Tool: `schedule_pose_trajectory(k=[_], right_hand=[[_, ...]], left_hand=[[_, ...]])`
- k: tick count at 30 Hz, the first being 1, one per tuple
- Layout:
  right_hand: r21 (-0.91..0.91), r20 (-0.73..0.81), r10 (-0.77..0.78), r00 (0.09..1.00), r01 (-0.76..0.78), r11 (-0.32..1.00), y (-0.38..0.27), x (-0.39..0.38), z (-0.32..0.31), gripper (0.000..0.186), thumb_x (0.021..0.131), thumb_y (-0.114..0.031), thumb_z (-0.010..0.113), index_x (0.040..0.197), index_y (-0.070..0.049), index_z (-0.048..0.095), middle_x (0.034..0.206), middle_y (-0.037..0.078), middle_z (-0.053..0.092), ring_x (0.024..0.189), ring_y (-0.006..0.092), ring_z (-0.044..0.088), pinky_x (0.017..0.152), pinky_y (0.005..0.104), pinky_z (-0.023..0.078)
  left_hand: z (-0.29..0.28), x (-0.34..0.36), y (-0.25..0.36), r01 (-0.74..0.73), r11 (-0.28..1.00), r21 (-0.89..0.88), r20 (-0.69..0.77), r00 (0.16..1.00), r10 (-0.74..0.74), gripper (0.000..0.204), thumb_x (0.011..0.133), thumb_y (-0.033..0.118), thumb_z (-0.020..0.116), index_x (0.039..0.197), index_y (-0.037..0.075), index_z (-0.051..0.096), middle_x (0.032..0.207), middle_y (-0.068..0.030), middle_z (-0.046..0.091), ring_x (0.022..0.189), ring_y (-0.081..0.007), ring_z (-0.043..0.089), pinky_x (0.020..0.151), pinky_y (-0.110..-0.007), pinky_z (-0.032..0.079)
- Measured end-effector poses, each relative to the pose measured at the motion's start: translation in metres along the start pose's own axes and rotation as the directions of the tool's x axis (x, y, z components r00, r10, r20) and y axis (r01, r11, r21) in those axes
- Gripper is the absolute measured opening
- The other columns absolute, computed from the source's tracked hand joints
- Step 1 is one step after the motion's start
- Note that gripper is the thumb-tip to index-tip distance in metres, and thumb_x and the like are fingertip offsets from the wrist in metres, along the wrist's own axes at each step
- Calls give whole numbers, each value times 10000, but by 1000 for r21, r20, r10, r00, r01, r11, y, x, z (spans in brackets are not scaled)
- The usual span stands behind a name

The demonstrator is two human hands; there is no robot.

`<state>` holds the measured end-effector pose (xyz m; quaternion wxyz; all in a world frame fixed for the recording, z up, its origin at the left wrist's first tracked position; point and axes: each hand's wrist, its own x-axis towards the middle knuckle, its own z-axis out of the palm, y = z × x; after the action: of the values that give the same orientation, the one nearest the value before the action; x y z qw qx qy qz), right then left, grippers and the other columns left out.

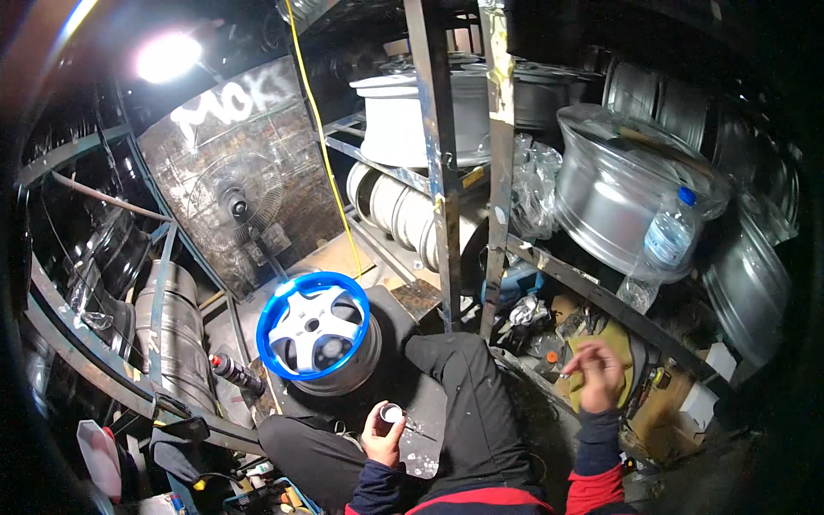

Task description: The person applies paint to the outer edge of a car rim using a small brush after dipping the brush into a small container of silver paint.

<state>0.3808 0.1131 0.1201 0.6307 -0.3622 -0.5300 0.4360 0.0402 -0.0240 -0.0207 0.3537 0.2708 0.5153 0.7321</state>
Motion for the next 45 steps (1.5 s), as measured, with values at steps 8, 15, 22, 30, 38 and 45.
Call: schedule_pose_trajectory(k=[8, 15, 22, 30, 38, 45], right_hand=[[-98, 117, 335, 935, -325, 941, 66, -35, 40, 293, 1033, -278, 646, 889, -26, 689, 688, -42, 545, 520, 36, 440, 487, 226, 340], [-59, 167, 281, 945, -275, 960, 72, -32, 49, 247, 1042, -189, 545, 1055, -25, 730, 694, -57, 518, 596, 36, 455, 559, 220, 367], [-561, 153, 136, 979, -27, 827, 73, -43, 76, 166, 948, -192, 680, 1076, -90, 654, 938, 144, 711, 862, 336, 722, 742, 411, 549], [-365, 252, 198, 947, -96, 926, 114, -33, 101, 195, 922, -209, 789, 964, -54, 678, 741, 31, 647, 673, 97, 583, 620, 298, 478], [-474, 160, 91, 983, -5, 880, 170, -20, 99, 291, 1026, -318, 639, 963, -34, 647, 707, 126, 575, 602, 204, 558, 596, 362, 455], [-787, 391, 153, 908, 243, 568, 90, -22, 94, 229, 1004, -211, 546, 1164, -79, 645, 910, 230, 711, 852, 422, 716, 707, 503, 566]], left_hand=[[-7, 1, 5, -32, 999, 35, -41, 999, 33, 512, 854, -52, 777, 1331, 8, 599, 1133, -64, 702, 1028, -145, 674, 921, -288, 543], [-9, 8, -12, -21, 1000, 17, -36, 999, 22, 517, 842, -75, 770, 1324, 7, 601, 1146, -66, 688, 1043, -160, 663, 943, -307, 530], [-18, 9, -9, -30, 996, 89, -89, 995, 38, 549, 835, -104, 737, 1350, 12, 587, 1185, -74, 667, 1054, -176, 644, 973, -326, 513], [-39, 9, -17, -293, 858, 422, 146, 956, 255, 544, 917, 34, 742, 1420, 16, 537, 1303, -129, 641, 1147, -216, 632, 996, -324, 511], [-14, 8, 15, -16, 981, 193, -26, 999, 21, 539, 882, 21, 767, 1384, -12, 574, 1265, -134, 664, 1099, -218, 648, 986, -333, 519], [-1, 6, 27, 27, 987, 161, -15, 1000, -25, 553, 867, -40, 767, 1387, 19, 590, 1294, -126, 646, 1143, -225, 622, 1013, -345, 511]])
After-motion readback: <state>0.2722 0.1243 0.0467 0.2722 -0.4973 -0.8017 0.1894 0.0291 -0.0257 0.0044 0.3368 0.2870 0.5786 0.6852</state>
